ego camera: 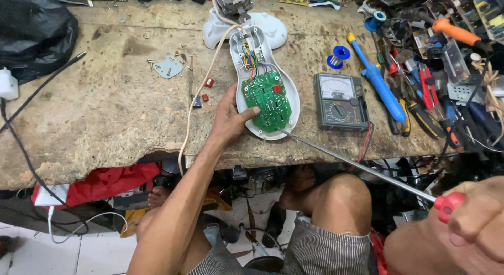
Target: The person uses a blue desoldering pump to remove solder from a green circuit board. They then use a red-handled screwdriver to probe and manipulate components on the board while it rests on a white plastic casing.
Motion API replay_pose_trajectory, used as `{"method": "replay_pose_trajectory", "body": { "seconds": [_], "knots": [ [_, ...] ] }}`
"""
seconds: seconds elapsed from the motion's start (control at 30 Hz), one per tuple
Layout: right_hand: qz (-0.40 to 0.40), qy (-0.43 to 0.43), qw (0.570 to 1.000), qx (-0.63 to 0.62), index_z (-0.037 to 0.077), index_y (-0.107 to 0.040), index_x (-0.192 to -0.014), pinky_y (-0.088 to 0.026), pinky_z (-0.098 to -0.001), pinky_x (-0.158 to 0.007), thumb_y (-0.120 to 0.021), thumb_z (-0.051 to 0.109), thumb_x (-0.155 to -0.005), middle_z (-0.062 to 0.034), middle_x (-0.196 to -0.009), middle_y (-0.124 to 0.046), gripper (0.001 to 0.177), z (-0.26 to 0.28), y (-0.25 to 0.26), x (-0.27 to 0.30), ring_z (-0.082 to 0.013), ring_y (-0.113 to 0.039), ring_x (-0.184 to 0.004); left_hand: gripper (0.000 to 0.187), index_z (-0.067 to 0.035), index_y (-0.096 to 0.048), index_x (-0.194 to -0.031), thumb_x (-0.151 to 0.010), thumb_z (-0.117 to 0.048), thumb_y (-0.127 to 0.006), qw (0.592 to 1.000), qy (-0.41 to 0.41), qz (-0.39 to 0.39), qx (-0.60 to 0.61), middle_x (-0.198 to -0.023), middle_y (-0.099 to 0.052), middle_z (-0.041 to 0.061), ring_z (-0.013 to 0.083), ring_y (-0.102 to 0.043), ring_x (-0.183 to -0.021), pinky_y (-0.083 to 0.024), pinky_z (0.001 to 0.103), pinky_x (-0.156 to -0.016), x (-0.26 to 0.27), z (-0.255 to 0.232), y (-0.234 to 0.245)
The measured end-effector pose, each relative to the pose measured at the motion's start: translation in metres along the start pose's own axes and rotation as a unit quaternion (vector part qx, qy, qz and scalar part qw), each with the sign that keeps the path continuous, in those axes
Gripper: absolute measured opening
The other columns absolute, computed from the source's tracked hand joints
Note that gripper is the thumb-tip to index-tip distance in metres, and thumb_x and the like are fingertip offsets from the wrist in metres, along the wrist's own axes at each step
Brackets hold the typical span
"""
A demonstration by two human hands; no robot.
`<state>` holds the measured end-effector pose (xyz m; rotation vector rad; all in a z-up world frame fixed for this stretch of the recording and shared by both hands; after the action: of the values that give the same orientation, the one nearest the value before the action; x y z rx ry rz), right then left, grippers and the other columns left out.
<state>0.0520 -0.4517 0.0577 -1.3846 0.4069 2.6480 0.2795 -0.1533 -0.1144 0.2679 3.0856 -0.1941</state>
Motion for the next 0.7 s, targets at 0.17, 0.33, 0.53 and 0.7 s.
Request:
{"method": "replay_pose_trajectory", "body": {
  "seconds": [0.17,0.33,0.53,0.7],
  "knots": [
    [0.141,-0.15,0.979,-0.003,0.018,-0.034,-0.036,-0.05,-0.0001,-0.018,-0.06,0.019,-0.062,0.0154,-0.034,-0.041,0.037,0.011,0.012,-0.016,0.0084,-0.045,-0.019,0.088,-0.012,-0.036,-0.155,-0.078,-0.025,-0.078,1.0,-0.007,-0.003,-0.024,-0.141,-0.06,0.017,0.0329,-0.065,-0.124,-0.063,0.052,-0.095,-0.001,0.001,0.002],
    [0.358,-0.334,0.848,-0.204,-0.005,-0.077,-0.108,-0.066,-0.0235,-0.043,-0.075,0.021,-0.099,-0.0074,-0.067,-0.081,0.027,0.012,0.013,-0.015,-0.0122,-0.076,-0.049,0.087,-0.011,-0.041,-0.154,-0.077,-0.013,-0.081,0.997,-0.049,0.024,0.05,-0.137,-0.063,0.019,0.0322,-0.066,-0.121,-0.059,0.05,-0.101,-0.005,0.014,0.005],
    [0.482,-0.515,0.707,0.052,0.013,-0.076,-0.114,-0.062,-0.0241,-0.063,-0.08,0.024,-0.089,-0.0004,-0.085,-0.082,0.028,-0.003,0.0,0.002,-0.0114,-0.077,-0.07,0.084,-0.01,-0.042,-0.152,-0.078,-0.01,-0.081,0.994,-0.044,0.061,0.079,-0.137,-0.064,0.014,0.0265,-0.065,-0.123,-0.058,0.048,-0.103,-0.011,0.005,0.006],
    [0.522,-0.623,0.521,0.261,0.027,-0.075,-0.12,-0.059,-0.0246,-0.079,-0.085,0.027,-0.082,0.0053,-0.099,-0.083,0.039,-0.02,0.004,0.021,-0.0107,-0.078,-0.087,0.082,-0.008,-0.037,-0.152,-0.081,-0.025,-0.075,0.995,-0.033,0.096,0.022,-0.144,-0.06,0.019,0.0345,-0.063,-0.13,-0.058,0.056,-0.103,-0.009,-0.006,0.007]
  ]
}}
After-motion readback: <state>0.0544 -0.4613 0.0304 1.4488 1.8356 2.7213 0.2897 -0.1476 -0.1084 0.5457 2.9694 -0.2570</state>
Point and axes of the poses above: each hand's wrist, its own x-axis away from the middle knuckle, its own y-axis out of the back of the hand, z = x × y, the point moved 4 cm from there along -x, towards the middle knuckle
